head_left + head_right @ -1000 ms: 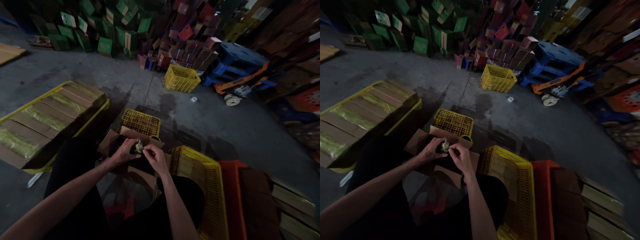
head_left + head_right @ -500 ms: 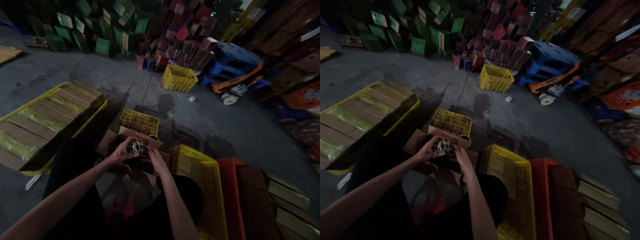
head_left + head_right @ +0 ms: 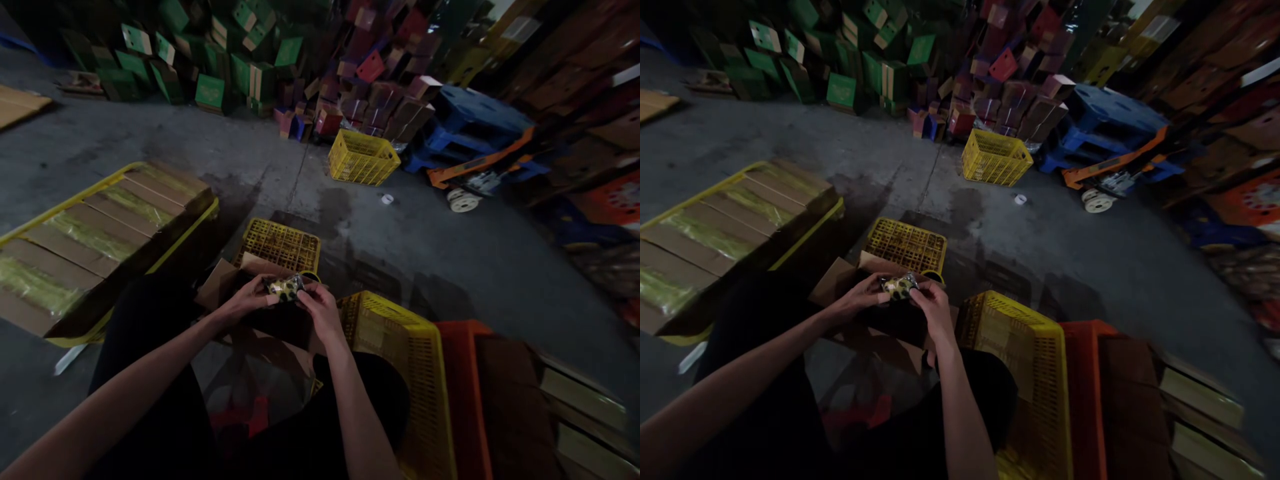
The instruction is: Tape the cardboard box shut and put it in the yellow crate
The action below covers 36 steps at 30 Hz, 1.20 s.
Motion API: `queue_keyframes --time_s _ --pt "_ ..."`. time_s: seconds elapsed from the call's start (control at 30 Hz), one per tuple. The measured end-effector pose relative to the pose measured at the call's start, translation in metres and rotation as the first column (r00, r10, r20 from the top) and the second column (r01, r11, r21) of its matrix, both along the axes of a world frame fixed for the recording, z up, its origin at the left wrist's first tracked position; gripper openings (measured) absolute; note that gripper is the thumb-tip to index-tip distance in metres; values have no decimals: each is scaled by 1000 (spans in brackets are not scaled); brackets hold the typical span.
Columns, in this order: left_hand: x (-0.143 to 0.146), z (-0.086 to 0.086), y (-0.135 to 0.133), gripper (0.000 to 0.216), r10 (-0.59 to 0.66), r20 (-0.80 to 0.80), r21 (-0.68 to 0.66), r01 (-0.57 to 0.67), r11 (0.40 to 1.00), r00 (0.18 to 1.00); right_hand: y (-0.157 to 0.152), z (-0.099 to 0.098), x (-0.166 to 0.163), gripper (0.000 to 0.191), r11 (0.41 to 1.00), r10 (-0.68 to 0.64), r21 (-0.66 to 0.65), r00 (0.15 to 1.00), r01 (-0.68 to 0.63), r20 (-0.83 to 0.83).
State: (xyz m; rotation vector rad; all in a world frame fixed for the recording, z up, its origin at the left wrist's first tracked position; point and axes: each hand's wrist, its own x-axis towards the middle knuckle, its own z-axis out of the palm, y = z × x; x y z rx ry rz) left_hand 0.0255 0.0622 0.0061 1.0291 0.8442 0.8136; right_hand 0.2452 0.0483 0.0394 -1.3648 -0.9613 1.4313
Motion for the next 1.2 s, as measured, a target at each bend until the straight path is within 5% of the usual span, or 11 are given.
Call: queue_keyframes --time_s 0.1,0.4,0.73,1.2 --pt "1 -5 4 82 81 -66 80 -76 994 994 -1 -1 -2 31 998 55 34 993 -59 103" --pt "-3 -2 5 64 108 -390 354 40 935 915 -3 3 -1 28 977 178 86 968 -196 179" --pt "-1 12 -1 55 -150 -290 250 226 942 945 -3 8 -4 28 971 190 96 954 -217 234" --pt "-1 2 0 53 97 -337 460 74 885 937 0 1 0 26 958 220 135 952 -251 213"
